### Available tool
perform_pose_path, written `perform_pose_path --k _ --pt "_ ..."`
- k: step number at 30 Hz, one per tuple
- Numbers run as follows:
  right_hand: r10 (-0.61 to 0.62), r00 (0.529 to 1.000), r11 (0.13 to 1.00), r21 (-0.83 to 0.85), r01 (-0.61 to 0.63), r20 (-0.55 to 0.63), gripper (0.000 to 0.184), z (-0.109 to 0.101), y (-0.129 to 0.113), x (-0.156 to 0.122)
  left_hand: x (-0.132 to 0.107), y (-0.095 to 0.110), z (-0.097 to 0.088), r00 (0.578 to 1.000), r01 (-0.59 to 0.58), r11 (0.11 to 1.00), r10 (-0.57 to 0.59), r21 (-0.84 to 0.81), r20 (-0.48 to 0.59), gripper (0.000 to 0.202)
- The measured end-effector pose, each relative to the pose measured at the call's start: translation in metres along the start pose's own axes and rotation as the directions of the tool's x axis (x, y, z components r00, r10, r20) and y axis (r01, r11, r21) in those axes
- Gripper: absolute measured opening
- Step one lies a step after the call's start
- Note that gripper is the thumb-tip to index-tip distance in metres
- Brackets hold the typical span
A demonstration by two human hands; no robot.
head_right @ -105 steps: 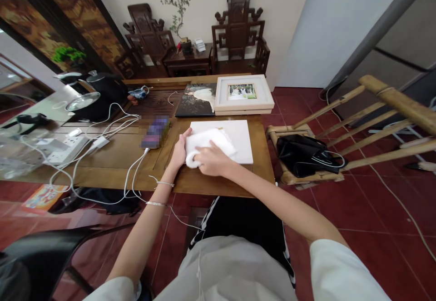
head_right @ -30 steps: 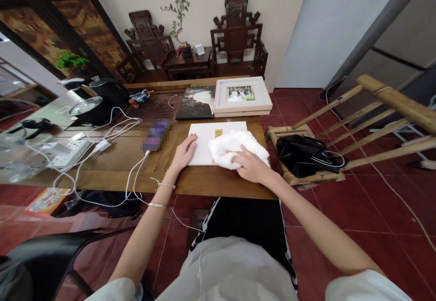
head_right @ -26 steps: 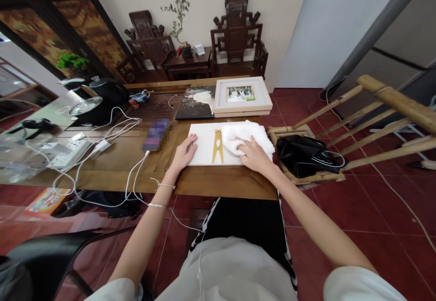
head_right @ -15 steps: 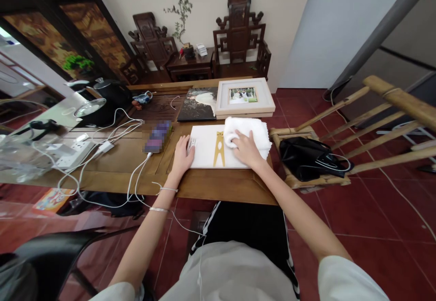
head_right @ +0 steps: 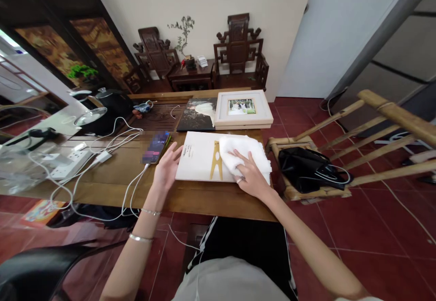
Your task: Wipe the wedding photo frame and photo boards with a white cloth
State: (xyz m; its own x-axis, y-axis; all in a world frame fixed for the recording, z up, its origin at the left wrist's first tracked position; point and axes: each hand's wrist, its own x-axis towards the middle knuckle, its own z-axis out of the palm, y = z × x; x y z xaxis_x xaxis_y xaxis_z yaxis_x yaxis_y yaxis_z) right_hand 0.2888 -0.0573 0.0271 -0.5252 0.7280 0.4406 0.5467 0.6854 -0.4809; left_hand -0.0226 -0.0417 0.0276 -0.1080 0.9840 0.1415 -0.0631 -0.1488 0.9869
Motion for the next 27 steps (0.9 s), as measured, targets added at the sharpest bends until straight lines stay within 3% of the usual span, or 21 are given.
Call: perform_pose_path --k 6,10,12,14,16,17,19,20,21,23,25,27 --pt "-0.18 0.983 0.982 -0.066 0.176 -0.044 0.024 0.011 -0.064 0.013 -0.049 0.077 0.034 0.989 -0.142 0.982 0.145 0.123 -0.012 0.057" --pt "-0.193 0.96 0.98 -0.081 0.18 -0.205 0.032 0.018 -0.08 0.016 -0.081 0.116 0.058 0.983 -0.181 0.972 0.185 0.152 -0.013 0.059" --pt "-0.185 0.945 0.982 -0.024 0.186 -0.268 0.031 0.015 -0.074 0.013 -0.089 0.116 0.061 0.982 -0.186 0.974 0.187 0.131 0.002 0.06" --pt "-0.122 0.94 0.988 0.055 0.147 -0.318 0.021 0.006 -0.066 0.008 -0.092 0.101 0.058 0.987 -0.16 0.98 0.159 0.116 0.019 0.06" --pt "0.059 0.919 0.99 0.144 -0.003 -0.391 0.004 -0.005 -0.059 0.004 -0.092 0.073 0.055 0.996 -0.09 0.994 0.088 0.064 0.031 0.059" --pt "0.195 0.881 0.97 0.215 -0.11 -0.431 0.006 -0.01 -0.058 0.004 -0.091 0.057 0.053 0.999 -0.016 1.0 0.015 0.011 0.03 0.058" --pt "0.479 0.75 0.856 0.433 -0.284 -0.455 0.02 -0.02 -0.058 0.008 -0.091 0.026 0.053 0.982 0.177 0.972 -0.185 -0.152 -0.038 0.054" --pt "0.589 0.682 0.77 0.555 -0.314 -0.433 0.025 -0.025 -0.059 0.011 -0.092 0.014 0.054 0.952 0.268 0.928 -0.296 -0.26 -0.077 0.052" --pt "0.673 0.624 0.679 0.668 -0.305 -0.398 0.028 -0.028 -0.059 0.016 -0.093 0.004 0.055 0.919 0.335 0.868 -0.387 -0.368 -0.077 0.049" --pt "0.782 0.538 0.495 0.838 -0.229 -0.314 0.032 -0.031 -0.059 0.024 -0.099 -0.004 0.057 0.886 0.373 0.758 -0.462 -0.535 -0.037 0.04" --pt "0.85 0.489 0.316 0.933 -0.172 -0.198 0.033 -0.029 -0.055 0.03 -0.106 -0.003 0.058 0.887 0.378 0.692 -0.462 -0.615 0.026 0.03" --pt "0.867 0.498 0.146 0.971 -0.19 -0.033 0.031 -0.024 -0.049 0.032 -0.113 0.002 0.058 0.892 0.388 0.667 -0.444 -0.636 0.079 0.026"
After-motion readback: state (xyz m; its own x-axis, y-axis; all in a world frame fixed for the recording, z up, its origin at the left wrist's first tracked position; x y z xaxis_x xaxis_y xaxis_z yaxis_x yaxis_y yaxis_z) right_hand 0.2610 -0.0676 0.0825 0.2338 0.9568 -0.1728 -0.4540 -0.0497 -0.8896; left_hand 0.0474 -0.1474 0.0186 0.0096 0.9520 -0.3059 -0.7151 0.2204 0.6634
